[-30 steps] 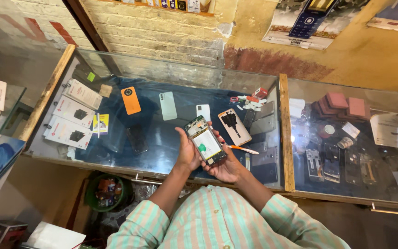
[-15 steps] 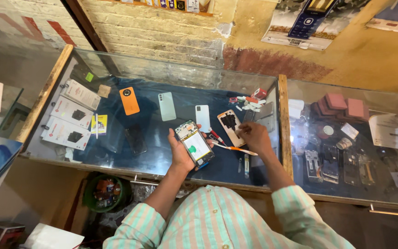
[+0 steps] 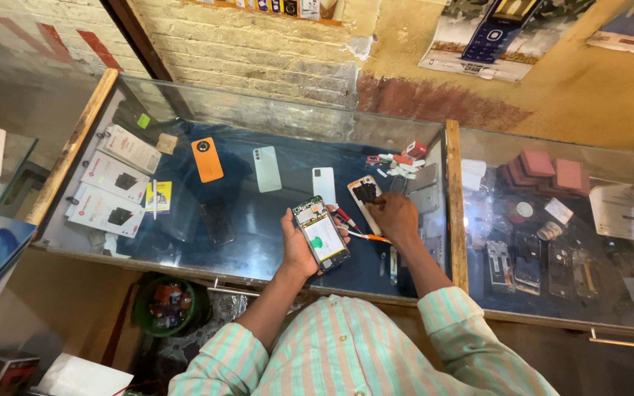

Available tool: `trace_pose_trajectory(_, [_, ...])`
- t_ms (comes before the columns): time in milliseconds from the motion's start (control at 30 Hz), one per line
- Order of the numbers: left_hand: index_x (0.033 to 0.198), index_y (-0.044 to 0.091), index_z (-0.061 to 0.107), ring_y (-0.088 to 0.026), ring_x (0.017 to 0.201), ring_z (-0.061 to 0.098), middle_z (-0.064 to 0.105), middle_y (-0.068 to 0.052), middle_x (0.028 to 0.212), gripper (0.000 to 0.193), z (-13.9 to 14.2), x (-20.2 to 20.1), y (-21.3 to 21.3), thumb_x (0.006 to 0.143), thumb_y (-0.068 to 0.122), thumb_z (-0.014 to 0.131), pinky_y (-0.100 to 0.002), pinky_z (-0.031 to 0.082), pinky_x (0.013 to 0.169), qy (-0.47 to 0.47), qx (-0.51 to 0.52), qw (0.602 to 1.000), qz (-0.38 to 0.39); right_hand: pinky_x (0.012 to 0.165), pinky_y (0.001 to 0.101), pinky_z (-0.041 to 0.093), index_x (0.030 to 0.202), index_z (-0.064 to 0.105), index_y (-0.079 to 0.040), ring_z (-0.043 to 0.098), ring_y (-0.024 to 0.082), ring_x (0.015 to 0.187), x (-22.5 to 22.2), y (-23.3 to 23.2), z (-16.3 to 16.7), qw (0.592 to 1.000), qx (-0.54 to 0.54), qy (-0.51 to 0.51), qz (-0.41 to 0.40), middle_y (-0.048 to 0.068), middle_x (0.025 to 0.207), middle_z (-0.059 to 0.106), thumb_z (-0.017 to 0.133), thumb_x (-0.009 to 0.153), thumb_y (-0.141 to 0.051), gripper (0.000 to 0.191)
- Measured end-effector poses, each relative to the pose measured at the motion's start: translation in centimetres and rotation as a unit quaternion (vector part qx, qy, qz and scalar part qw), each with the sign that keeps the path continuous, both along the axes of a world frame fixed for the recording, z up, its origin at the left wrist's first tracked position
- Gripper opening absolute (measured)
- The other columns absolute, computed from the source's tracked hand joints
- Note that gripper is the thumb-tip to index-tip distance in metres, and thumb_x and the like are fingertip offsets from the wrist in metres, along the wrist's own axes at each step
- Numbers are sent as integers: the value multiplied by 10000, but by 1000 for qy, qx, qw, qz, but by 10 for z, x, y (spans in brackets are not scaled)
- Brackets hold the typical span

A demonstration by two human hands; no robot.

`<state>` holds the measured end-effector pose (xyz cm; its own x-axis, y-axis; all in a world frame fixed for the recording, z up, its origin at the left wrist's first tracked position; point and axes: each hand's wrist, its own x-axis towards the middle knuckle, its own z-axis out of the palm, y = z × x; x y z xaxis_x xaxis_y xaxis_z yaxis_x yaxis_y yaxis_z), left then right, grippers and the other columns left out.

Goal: The person uses a plastic pry tool to separate the back cover from a disassembled smartphone, then powers the device on to confirm the screen displays the brand logo and lock screen. After confirming operation, the person powers the device off and uses a red-tipped tool to adjust internal components near the motherboard.

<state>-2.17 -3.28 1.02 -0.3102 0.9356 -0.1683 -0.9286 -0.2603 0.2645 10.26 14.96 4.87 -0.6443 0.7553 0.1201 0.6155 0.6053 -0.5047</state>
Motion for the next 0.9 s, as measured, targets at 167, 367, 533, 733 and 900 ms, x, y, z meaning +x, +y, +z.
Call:
trace_pose_trajectory(167, [1282,-16,583,-340,893,697,665,-164,976,912,0,0,1,939,770,273,-519,573,874,17,-7,1000,-4,751,445,556,882,778,-54,708,332,847,0,-2,-3,1000,8,4,-11,151,915,749,780,805,-282,241])
trace_pose_trajectory(367, [1303,-17,582,-338,888,702,673,-169,968,907,0,-1,1,947,758,274,-512,579,866,22,-15,1000,-7,747,466,550,861,769,-65,695,362,850,-2,-7,-2,999,46,-12,-12,157,931,729,727,860,-291,230])
trace_pose_trajectory(533, [1319,-16,580,-339,891,705,679,-171,977,909,-1,-1,0,952,757,274,-514,582,866,28,-11,999,-10,754,481,541,888,766,-64,692,367,863,-2,-7,0,998,52,-20,-22,160,949,729,688,883,-261,212])
trace_pose_trajectory(733, [1337,-9,578,-338,904,712,689,-171,997,923,-1,-2,0,949,776,285,-513,584,871,18,4,999,-28,702,406,549,962,759,-34,718,315,750,13,8,4,994,-72,82,-7,180,859,737,695,915,-261,241])
trace_pose_trajectory(900, [1328,3,582,-338,907,718,696,-171,1014,911,0,-1,1,964,784,284,-512,588,864,35,23,998,-49,595,351,489,954,768,-20,624,185,633,20,25,8,978,-193,84,10,129,733,709,710,922,-239,229])
